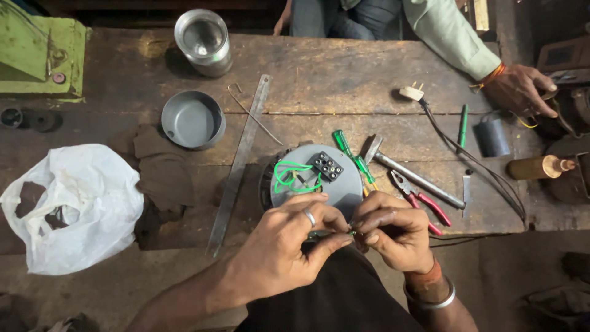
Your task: The person works on a circular electrical component with green wires, using pliers to strip wire ends and a screwdriver to tighten terminal screws. They repeatedly adjust the wires and secure connections on the component while seated at a cluttered workbench.
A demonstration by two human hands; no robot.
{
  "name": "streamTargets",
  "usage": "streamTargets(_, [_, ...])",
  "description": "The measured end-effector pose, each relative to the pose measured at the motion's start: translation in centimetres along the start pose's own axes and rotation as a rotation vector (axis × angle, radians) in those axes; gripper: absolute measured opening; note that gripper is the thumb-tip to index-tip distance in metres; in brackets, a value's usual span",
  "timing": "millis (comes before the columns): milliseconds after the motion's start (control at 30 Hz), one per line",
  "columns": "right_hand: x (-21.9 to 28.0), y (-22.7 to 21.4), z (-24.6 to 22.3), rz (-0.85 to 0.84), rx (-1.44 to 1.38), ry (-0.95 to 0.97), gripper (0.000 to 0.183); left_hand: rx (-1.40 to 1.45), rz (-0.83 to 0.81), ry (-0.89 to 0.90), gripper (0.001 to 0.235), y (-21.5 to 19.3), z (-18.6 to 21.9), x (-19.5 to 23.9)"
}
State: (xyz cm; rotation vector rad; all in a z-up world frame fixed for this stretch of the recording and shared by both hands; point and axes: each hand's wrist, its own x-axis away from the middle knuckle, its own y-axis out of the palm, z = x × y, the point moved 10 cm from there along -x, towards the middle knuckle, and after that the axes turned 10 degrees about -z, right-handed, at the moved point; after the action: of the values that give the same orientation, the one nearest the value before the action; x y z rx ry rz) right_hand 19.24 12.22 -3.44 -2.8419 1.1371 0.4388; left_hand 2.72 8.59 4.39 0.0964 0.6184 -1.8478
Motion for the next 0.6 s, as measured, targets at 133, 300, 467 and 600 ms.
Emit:
streamTargets(133, [-0.6,0.4,-0.7,-0.01,0.108,-0.007,0.02,-0.026,-0.031,-0.004,0.028,0.2,0.0,0.0])
streamTargets(300, [-1.2,0.6,-1.3,0.013,0.212,0.002,0.017,0.053,-0.08,-0.078,0.031,0.6,-0.7,-0.1])
streamTargets(467, [-1.0,1.0,-1.3,0.014,0.239,-0.049,0.02,-0.034,-0.08,-0.026,0.032,0.5,-0.1,0.0])
streamTargets(600, [-0.1,1.8,0.8,0.022,0.127,0.042,0.023,-0.06,-0.097,-0.004,0.031,0.7,0.0,0.1])
